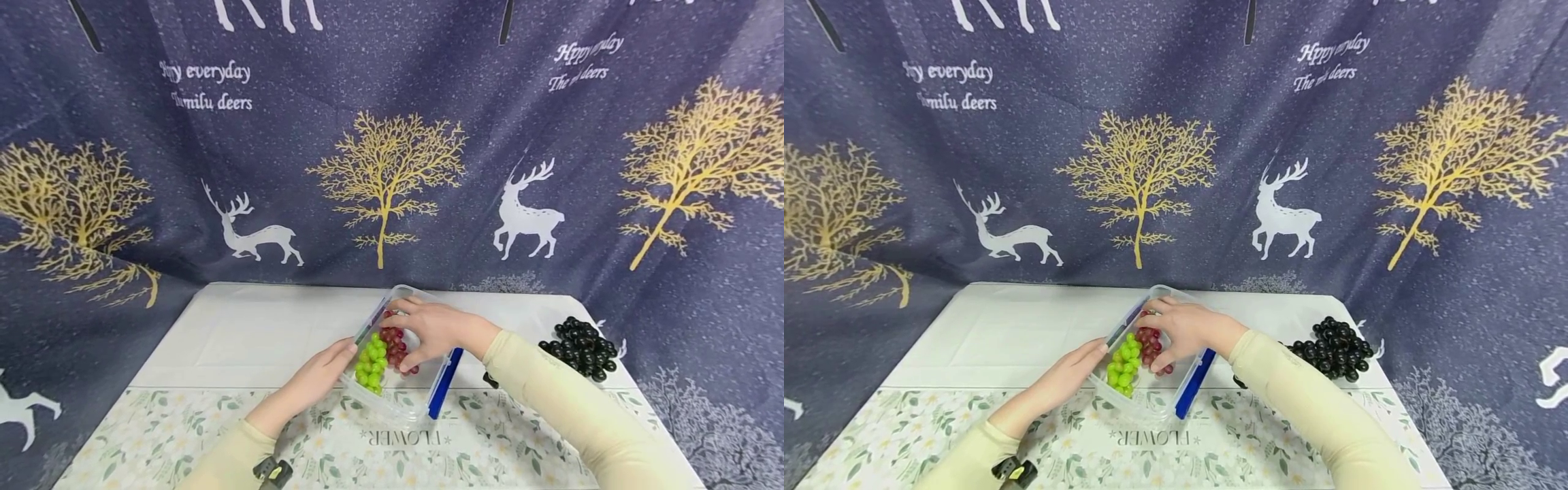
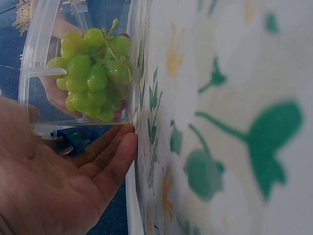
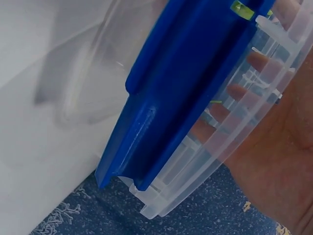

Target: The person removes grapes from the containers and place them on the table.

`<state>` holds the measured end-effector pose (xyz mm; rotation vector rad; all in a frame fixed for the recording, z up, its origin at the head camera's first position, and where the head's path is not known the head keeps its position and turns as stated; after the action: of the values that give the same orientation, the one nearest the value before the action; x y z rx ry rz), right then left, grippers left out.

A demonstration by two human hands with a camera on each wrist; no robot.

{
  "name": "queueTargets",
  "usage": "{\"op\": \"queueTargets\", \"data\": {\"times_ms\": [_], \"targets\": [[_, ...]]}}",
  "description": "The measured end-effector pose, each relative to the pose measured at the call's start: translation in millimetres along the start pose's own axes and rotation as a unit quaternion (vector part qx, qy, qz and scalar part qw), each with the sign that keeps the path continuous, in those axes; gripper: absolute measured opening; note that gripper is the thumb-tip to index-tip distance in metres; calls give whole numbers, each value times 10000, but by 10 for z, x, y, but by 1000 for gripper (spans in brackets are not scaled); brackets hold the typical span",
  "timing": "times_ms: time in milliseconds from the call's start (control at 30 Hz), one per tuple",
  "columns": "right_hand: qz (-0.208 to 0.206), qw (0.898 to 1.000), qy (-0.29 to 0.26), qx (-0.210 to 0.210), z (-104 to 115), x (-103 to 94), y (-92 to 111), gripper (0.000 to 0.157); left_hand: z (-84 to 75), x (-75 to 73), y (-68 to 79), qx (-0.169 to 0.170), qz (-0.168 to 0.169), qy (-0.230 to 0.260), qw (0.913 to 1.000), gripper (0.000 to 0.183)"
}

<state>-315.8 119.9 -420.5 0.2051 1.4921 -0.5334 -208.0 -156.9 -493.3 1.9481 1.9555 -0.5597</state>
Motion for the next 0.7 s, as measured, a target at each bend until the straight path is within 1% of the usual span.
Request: {"op": "queueTargets", "data": {"times_ms": [233, 467, 700], "targets": [[173, 9997, -6, 165, -10, 18, -26, 92, -8, 0, 2, -6, 18, 34, 10000, 70], [339, 9990, -15, 296, -1, 15, -48, 91, -17, 3, 13, -33, -8, -37, 10000, 71], [451, 9979, 55, 456, 7, 39, -74, 93, -32, -4, 23, -73, -8, -44, 10000, 71]]}}
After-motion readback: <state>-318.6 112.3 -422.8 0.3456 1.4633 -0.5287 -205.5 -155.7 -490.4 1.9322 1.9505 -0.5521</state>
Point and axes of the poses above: each hand's wrist, its own y-axis away from the middle knuckle, its own x-axis out of the palm, z = x × y, the point moved 1 cm from there along -y, towards the middle knuckle, and after that the axes turned 14 degrees about -z, right-handed, at the moved point
